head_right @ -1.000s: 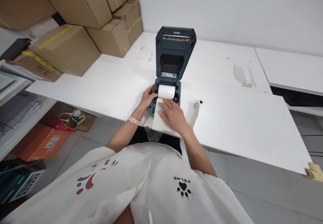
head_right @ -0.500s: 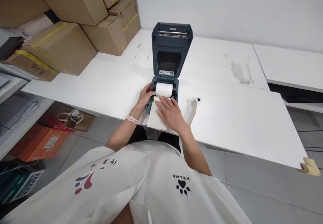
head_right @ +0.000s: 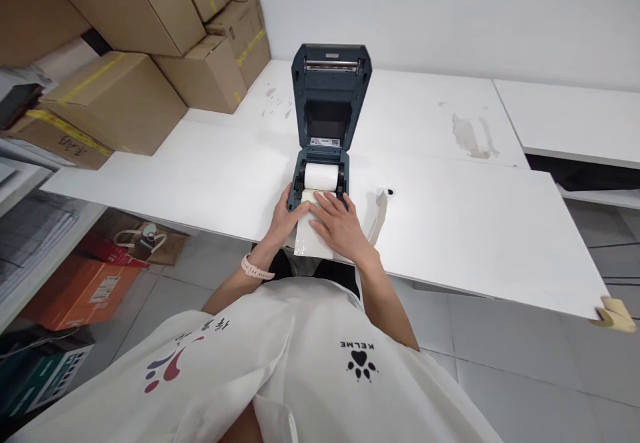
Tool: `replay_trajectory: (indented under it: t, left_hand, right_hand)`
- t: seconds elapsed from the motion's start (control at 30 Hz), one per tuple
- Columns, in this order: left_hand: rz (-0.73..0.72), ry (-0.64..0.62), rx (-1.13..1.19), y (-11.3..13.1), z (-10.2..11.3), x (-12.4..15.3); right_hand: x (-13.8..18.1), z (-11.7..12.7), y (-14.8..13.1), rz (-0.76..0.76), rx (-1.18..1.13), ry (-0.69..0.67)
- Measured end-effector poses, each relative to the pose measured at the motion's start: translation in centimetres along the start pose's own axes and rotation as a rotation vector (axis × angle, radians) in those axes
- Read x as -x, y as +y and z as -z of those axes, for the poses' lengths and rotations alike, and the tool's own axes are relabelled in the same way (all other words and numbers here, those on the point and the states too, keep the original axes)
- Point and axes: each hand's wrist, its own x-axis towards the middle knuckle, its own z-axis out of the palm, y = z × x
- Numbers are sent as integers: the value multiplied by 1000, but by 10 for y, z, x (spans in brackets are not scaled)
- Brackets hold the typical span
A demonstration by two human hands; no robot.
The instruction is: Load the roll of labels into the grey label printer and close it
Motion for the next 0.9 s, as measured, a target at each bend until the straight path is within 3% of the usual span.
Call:
replay_trajectory:
  t: [0.07,0.13,0.27,0.33,0.43,0.53,0.6,0.7,0.8,0.9]
  left_hand:
    - [29,-33,29,-2,2,8]
    - [55,-64,34,-2,5,9]
    - [80,-71,7,3,9,7]
    - [79,-64,13,5,9,7]
    - [60,-73,33,5,7,8]
    - [40,-68,33,2,5,8]
    - [52,-55,20,-1,7,9]
    - [148,-14,38,-5,14,14]
    - [171,45,107,-3,22,21]
    - [103,57,110,8,21,24]
  right_hand:
    - [-1,7,7,23,-152,-16]
    - [-10,21,22,4,-358,59]
    - [-68,63,67,-106,-575,537]
    - [-111,86,89,-142,-677,643]
    - [-170,114,107,-196,-856,553]
    - [-196,128,107,-178,-951,421]
    - [-188,128,98,-151,-918,448]
    - [-141,116,71,-86,-823,518]
    - [-77,89,36,-15,-683,488]
    - [-30,53,13,-84,-488,433]
